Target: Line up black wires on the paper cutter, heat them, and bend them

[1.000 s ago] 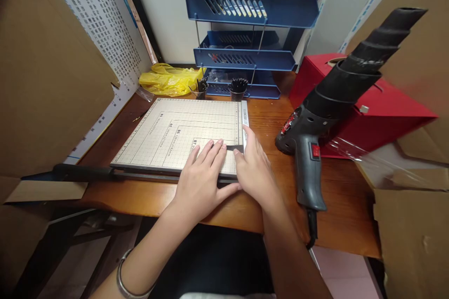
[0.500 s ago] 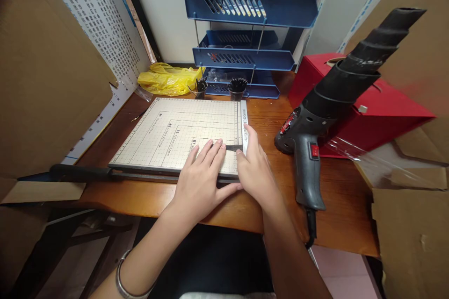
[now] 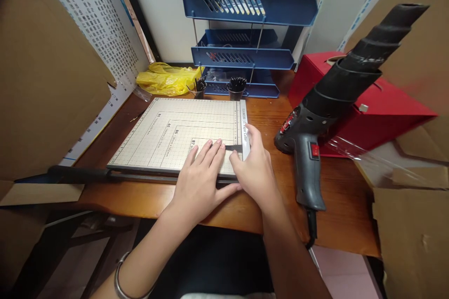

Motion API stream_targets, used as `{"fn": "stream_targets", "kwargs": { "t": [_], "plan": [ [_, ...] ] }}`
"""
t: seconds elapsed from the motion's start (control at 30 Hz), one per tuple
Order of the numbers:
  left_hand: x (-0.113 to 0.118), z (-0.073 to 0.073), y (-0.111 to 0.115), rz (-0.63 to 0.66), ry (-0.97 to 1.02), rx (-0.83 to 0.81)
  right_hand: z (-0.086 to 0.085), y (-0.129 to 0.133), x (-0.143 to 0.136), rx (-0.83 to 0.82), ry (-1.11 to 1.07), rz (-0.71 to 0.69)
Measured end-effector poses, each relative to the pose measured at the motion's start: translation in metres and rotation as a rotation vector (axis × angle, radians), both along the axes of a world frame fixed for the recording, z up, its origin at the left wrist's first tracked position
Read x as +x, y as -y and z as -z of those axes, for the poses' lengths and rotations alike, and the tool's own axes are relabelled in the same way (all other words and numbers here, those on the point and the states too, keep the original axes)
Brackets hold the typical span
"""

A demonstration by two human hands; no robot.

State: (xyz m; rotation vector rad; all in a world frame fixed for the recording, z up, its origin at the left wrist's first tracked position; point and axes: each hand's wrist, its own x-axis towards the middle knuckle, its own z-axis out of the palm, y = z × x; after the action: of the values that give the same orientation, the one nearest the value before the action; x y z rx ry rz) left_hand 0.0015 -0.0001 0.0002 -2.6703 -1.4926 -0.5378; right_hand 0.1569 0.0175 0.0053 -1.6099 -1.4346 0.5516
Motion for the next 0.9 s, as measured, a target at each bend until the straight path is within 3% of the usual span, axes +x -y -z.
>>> {"fn": "stream_targets", "kwargs": {
  "t": [0.9],
  "plan": [
    [0.0001,-0.0004,0.0000,0.000,0.001,0.000,0.0009,0.0018,0.0013,-0.067,0.027,0.025]
  ]
}}
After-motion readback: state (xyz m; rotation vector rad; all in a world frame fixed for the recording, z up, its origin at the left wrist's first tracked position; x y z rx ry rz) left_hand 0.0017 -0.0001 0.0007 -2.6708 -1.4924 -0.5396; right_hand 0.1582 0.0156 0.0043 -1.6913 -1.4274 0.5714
